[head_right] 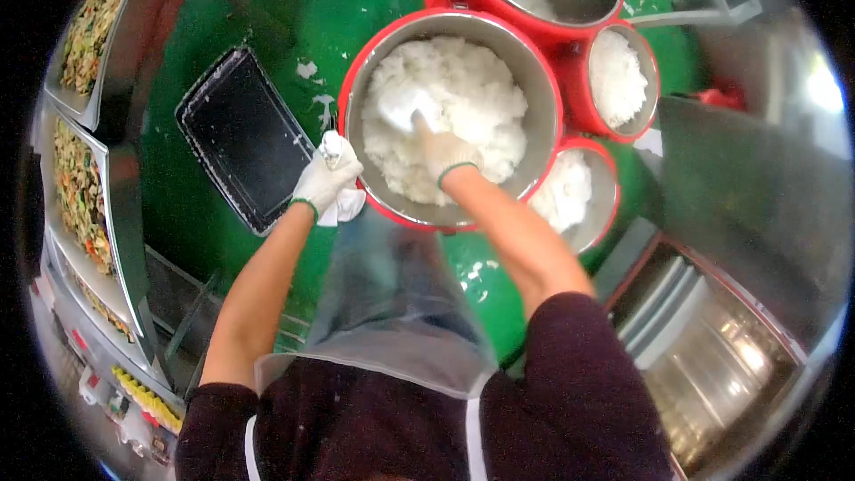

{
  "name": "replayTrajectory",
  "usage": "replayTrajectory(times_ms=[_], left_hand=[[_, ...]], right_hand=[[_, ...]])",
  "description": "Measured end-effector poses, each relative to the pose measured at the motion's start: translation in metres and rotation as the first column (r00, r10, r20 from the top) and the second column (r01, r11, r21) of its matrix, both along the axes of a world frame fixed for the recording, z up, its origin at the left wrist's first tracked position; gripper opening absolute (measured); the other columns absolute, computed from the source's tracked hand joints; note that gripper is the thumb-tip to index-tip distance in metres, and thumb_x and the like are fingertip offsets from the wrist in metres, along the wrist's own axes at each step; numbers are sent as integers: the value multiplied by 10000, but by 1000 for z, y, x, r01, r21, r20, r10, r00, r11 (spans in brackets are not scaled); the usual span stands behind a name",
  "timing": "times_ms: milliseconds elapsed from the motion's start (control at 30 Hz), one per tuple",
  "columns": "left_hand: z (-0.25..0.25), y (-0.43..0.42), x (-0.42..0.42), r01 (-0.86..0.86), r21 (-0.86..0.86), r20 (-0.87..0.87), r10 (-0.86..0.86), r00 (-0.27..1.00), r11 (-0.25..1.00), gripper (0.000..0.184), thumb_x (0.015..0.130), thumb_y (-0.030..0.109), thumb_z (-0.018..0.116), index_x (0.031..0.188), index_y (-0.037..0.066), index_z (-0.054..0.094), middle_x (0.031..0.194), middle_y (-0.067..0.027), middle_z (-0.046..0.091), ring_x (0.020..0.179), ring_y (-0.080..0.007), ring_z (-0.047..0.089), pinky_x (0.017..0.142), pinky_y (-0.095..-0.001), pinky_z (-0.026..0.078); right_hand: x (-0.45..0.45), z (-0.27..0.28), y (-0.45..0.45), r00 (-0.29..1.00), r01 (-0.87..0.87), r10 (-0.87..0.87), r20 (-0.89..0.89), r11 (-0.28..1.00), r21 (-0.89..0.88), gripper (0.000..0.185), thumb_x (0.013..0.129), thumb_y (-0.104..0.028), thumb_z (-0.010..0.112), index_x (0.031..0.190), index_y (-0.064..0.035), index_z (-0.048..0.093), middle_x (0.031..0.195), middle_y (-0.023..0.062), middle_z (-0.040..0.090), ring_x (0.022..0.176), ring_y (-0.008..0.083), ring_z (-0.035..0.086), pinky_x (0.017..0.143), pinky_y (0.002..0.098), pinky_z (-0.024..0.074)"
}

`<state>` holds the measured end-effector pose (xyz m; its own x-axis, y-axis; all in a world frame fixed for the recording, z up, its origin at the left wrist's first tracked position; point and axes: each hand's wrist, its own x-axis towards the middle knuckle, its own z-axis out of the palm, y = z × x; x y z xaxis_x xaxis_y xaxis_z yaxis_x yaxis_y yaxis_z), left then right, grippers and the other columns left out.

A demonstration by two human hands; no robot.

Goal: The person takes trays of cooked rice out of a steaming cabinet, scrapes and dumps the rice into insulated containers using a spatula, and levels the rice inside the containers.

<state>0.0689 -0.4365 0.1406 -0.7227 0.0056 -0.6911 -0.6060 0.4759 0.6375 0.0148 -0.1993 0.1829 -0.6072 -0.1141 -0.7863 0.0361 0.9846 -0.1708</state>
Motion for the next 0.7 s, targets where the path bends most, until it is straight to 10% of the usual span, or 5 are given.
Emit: replayTrajectory(times_ms=[33,300,500,600,700], left_hand=[[-14,-4,3,5,4,95,-6,996,1000,797,703,468,737,1303,15,470,1205,-191,625,1119,-321,612,965,-379,463],[13,-2,-14,115,8,115,-115,987,993,857,690,522,741,1322,22,450,1206,-203,617,1094,-362,615,948,-396,479],[-2,-2,0,110,-155,140,-89,986,982,943,695,583,720,1387,21,409,1273,-258,584,1164,-386,587,988,-423,456],[-8,-1,2,86,-179,131,-63,989,980,985,695,598,714,1386,-22,383,1258,-272,590,1153,-388,594,983,-424,460],[-3,2,-1,88,-150,136,-68,988,985,1020,690,609,714,1377,-55,358,1243,-275,596,1137,-388,603,975,-427,466]], right_hand=[[7,34,-3,979,-184,182,89,983,17,569,962,-144,391,1495,-298,262,1124,248,643,964,385,674,809,489,525],[27,85,110,839,-543,505,200,775,323,560,986,-168,377,1475,-430,295,1130,179,608,972,371,683,779,476,544],[-51,54,173,963,-266,215,165,863,429,576,948,-312,549,1449,-141,322,1032,209,678,984,351,669,756,448,554],[-15,37,178,709,551,-627,321,778,302,580,911,-183,576,1437,-180,333,952,176,663,864,308,668,700,431,563],[75,-30,199,776,386,-320,544,922,-9,308,934,-152,557,1193,-76,407,753,73,533,642,192,559,552,365,503]])
